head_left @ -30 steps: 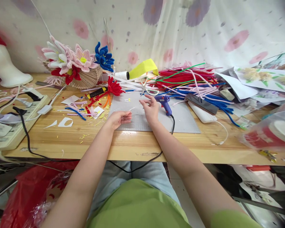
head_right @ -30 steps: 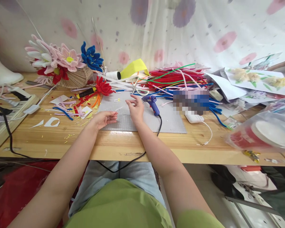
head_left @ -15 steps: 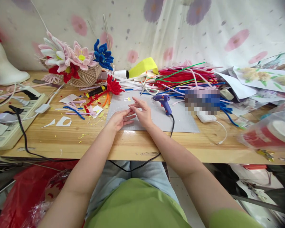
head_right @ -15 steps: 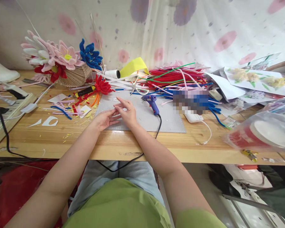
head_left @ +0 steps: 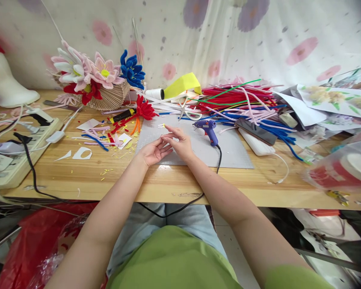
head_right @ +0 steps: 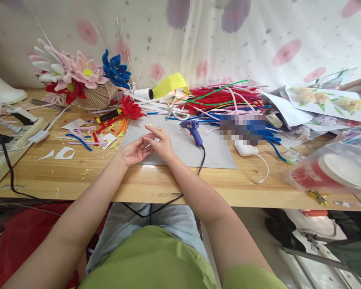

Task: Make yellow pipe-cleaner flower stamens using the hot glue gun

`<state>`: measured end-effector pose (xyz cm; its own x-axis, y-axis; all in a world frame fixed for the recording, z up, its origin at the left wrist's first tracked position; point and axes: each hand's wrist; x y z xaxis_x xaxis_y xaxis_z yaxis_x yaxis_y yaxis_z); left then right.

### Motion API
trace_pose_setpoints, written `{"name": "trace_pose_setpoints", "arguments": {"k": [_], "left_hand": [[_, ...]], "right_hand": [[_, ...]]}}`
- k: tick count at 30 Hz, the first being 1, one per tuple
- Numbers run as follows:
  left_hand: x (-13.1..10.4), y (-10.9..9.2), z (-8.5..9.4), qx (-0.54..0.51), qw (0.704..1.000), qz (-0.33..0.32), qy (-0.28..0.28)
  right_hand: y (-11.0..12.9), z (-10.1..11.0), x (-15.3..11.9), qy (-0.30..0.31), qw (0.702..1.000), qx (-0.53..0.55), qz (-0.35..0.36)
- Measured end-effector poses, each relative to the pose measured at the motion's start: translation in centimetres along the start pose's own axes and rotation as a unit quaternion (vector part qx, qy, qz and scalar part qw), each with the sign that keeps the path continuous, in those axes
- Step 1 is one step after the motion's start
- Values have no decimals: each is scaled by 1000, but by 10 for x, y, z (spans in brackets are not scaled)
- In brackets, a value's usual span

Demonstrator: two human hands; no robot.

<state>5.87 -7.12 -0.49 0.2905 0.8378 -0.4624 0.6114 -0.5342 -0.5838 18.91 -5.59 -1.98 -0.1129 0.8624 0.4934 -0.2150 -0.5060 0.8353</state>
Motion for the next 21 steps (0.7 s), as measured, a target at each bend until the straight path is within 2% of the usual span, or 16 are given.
{"name": "trace_pose_setpoints", "arguments": {"k": [6,11,14,17,19,21], "left_hand": [[2,1,-2,-34,999,-4,-10],[4,1,-1,-33,998,-40,-24],[7,-1,1,42,994,-103,-23],[11,-2,4,148,971,-187,-28],[12,-2,6,185,960,-208,-32],[11,-3,7,208,959,-192,-26]], "right_hand": [[-7,-1,2,14,997,73,-8],[-7,-2,3,32,987,138,-79],[-8,0,4,7,968,208,-143],[-12,4,6,-45,952,227,-200],[-14,6,6,-35,946,223,-233],[-12,6,6,4,939,232,-254]]}}
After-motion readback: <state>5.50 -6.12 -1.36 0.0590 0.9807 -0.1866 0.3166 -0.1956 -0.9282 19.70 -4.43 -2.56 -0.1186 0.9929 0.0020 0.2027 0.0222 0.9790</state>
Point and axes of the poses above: each hand's wrist, its own x-axis towards the middle knuckle, its own z-axis out of the back of the hand, y = z × x, and after that the axes turned 3 degrees about -x, right-handed
